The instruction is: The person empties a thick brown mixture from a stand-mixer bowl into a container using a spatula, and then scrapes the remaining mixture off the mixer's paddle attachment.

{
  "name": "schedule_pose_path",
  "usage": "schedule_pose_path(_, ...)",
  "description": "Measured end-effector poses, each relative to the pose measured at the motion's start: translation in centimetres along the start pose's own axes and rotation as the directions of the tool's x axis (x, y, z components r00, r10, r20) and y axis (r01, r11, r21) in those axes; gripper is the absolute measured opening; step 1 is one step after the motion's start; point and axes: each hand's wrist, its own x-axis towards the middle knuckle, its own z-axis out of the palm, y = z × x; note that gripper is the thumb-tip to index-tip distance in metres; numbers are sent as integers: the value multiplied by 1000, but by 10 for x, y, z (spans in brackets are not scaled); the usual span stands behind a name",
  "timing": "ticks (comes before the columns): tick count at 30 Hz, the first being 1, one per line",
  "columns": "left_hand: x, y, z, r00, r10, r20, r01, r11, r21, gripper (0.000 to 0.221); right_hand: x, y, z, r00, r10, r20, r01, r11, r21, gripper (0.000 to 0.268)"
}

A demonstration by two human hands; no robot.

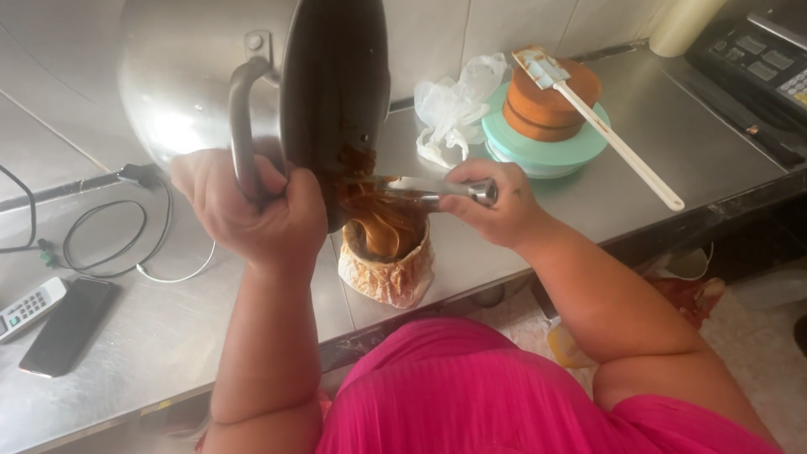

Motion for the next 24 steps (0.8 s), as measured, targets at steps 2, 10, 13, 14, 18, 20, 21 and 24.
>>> schedule_pose_path(2, 2, 1, 1, 1000, 10, -8, -11, 1000, -11, 25, 5, -13, -4, 995, -92, 39, 95, 994, -59, 37)
schedule_pose_path(10, 8, 6, -13, 999, -7, -34, 7, 1000, 15, 26, 2, -14, -2, 986, -169, -4, 169, 985, 18, 28)
schedule_pose_path(13, 9, 7, -15, 1000, 2, -27, -1, 999, 39, 26, 1, 7, -2, 974, -172, -148, 189, 976, 111, 31)
schedule_pose_path(14, 10, 9, -17, 1000, 0, -20, 0, 999, 42, 26, 4, 3, 2, 975, -165, -148, 183, 976, 115, 31)
schedule_pose_path(18, 13, 16, -15, 999, 14, -46, -16, 999, -39, 28, 21, -6, 13, 982, 172, -80, -168, 984, 56, 36)
schedule_pose_path(20, 16, 20, -13, 998, 35, -48, -38, 998, -53, 29, 29, -9, 19, 956, 284, -75, -282, 959, 27, 39)
schedule_pose_path(21, 17, 22, -11, 998, 60, -37, -62, 997, -49, 28, 32, -10, 22, 961, 268, -73, -266, 963, 29, 36)
schedule_pose_path(24, 19, 21, -2, 993, 116, -39, -117, 993, -34, 25, 34, -16, 22, 965, 260, -43, -259, 965, 43, 37)
